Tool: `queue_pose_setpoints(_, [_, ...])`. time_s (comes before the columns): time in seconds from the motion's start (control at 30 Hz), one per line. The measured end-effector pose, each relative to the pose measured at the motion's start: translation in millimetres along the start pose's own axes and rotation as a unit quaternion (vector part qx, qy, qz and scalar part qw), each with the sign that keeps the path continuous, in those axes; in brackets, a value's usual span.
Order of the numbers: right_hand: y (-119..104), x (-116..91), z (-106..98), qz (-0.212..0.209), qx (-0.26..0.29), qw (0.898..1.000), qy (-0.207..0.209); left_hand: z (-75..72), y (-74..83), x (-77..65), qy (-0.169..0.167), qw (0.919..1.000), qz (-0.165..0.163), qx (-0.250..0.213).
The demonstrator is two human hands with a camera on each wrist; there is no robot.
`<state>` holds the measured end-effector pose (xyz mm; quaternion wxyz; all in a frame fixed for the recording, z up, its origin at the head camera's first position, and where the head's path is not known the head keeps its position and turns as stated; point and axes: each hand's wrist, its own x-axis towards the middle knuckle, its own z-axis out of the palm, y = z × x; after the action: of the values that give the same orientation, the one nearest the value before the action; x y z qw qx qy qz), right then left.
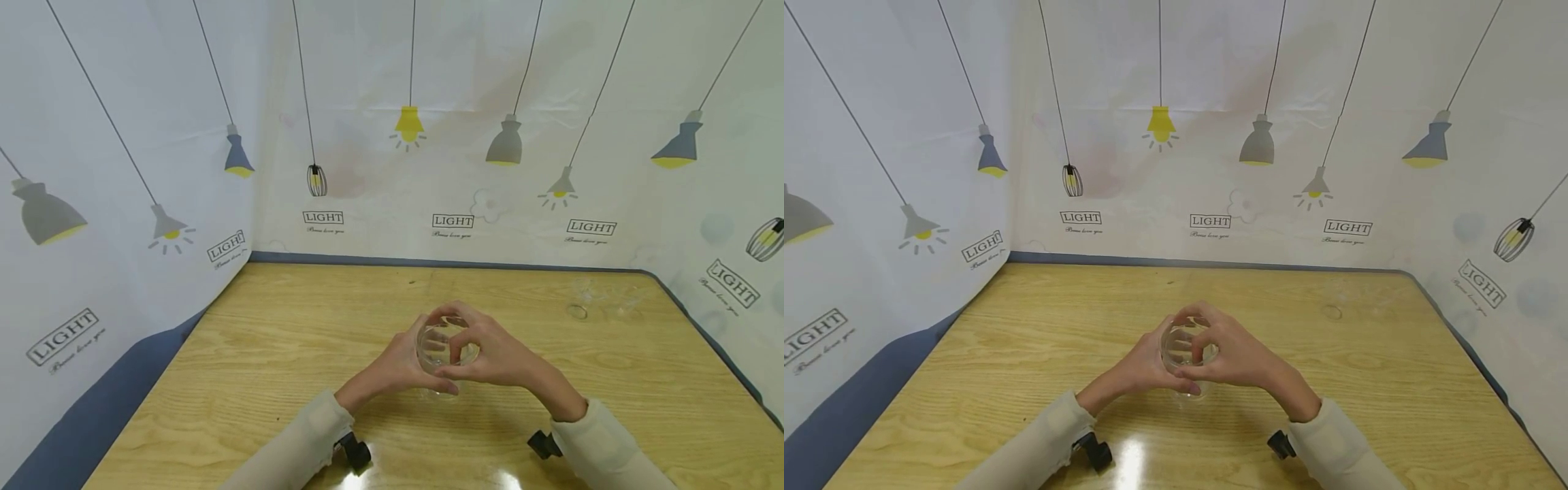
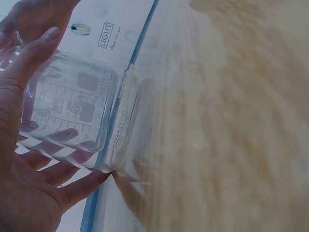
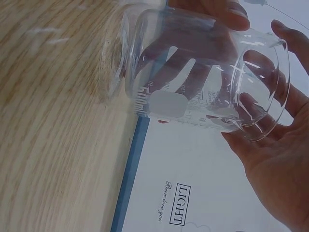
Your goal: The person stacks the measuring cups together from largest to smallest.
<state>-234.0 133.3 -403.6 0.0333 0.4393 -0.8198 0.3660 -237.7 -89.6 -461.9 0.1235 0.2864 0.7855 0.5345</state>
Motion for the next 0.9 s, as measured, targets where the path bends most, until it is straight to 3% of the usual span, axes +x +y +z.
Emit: queue_pose_setpoints(0.9, [-0.5, 1.2, 0.3, 0.011, 0.001, 1.0, -0.01, -0.3, 0.7, -0.3, -0.006, 1.0, 0.002, 0.0])
